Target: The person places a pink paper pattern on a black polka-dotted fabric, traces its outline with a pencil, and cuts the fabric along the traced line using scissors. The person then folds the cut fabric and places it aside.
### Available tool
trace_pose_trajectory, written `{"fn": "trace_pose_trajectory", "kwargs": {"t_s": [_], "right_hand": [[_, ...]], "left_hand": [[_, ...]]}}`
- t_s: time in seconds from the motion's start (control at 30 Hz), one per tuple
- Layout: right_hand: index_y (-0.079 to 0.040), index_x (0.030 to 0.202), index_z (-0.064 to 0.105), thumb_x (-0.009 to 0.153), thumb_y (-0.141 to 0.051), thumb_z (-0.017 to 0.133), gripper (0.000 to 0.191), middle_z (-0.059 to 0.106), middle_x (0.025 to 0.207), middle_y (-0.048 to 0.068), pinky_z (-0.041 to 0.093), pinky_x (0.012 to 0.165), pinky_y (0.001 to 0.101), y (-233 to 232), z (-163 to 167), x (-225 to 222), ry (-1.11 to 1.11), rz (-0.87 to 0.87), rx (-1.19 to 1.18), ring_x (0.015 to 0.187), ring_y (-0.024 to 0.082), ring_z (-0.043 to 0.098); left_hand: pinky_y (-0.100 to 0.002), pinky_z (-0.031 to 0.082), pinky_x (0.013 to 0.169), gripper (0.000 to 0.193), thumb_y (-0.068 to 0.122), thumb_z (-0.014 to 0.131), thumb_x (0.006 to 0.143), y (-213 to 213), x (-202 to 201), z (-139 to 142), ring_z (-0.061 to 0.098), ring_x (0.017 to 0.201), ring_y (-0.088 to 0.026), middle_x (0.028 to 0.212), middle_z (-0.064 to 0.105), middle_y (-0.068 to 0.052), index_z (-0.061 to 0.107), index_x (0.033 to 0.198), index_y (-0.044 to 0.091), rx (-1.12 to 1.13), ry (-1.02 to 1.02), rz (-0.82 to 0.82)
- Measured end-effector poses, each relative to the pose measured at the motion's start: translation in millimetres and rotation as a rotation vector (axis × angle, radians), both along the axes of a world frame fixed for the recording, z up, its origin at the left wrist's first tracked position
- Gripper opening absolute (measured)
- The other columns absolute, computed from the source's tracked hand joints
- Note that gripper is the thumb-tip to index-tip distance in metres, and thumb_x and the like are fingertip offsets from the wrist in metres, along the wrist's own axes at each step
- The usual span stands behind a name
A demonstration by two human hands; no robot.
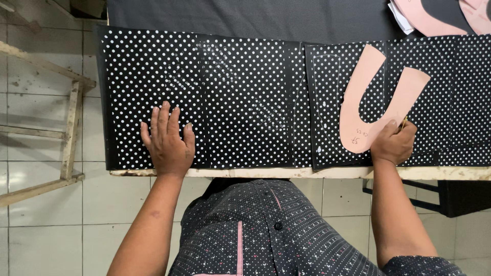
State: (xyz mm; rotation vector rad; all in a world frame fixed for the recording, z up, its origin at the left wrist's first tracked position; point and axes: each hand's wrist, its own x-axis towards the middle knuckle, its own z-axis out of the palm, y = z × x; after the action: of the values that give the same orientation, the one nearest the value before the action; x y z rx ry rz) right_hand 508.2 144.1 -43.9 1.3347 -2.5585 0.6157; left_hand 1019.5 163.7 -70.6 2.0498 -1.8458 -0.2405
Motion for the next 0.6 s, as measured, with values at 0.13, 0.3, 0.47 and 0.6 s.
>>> {"fn": "trace_pose_trajectory", "kwargs": {"t_s": [0.13,0.3,0.47,0.6], "right_hand": [[-0.008,0.121,0.059,0.106,-0.035,0.063,0.031,0.067,0.105,0.013,0.048,0.080,0.0509,0.1,-0.1,0.3,-0.005,-0.007,0.003,0.092,0.036,0.065],[-0.008,0.120,0.060,0.106,-0.034,0.063,0.030,0.067,0.103,0.012,0.048,0.081,0.0505,0.2,-0.3,1.0,-0.004,-0.004,-0.004,0.091,0.036,0.065],[-0.008,0.119,0.060,0.105,-0.033,0.064,0.029,0.066,0.102,0.013,0.049,0.079,0.0504,-0.8,-0.3,0.7,0.003,-0.010,-0.002,0.090,0.036,0.065],[-0.008,0.119,0.060,0.106,-0.033,0.064,0.029,0.067,0.103,0.012,0.049,0.080,0.0505,-1.6,-0.2,0.4,0.004,-0.009,-0.002,0.091,0.035,0.065]], "left_hand": [[-0.056,0.010,0.126,0.050,0.037,0.045,0.107,-0.7,0.6,-0.7,0.028,0.155,-0.030,0.164,0.040,-0.013,0.055,0.147,0.008,0.003,-0.001,0.002],[-0.056,0.010,0.125,0.051,0.037,0.045,0.107,0.0,0.8,-1.4,0.029,0.154,-0.030,0.163,0.040,-0.013,0.055,0.147,0.007,-0.005,0.004,0.001],[-0.056,0.010,0.126,0.050,0.037,0.045,0.107,-0.6,0.9,-2.3,0.029,0.155,-0.030,0.164,0.041,-0.013,0.054,0.147,0.007,-0.010,-0.004,-0.002],[-0.056,0.010,0.125,0.051,0.037,0.045,0.107,-0.7,0.8,-3.2,0.029,0.154,-0.030,0.163,0.041,-0.013,0.054,0.147,0.008,-0.015,-0.004,-0.002]]}}
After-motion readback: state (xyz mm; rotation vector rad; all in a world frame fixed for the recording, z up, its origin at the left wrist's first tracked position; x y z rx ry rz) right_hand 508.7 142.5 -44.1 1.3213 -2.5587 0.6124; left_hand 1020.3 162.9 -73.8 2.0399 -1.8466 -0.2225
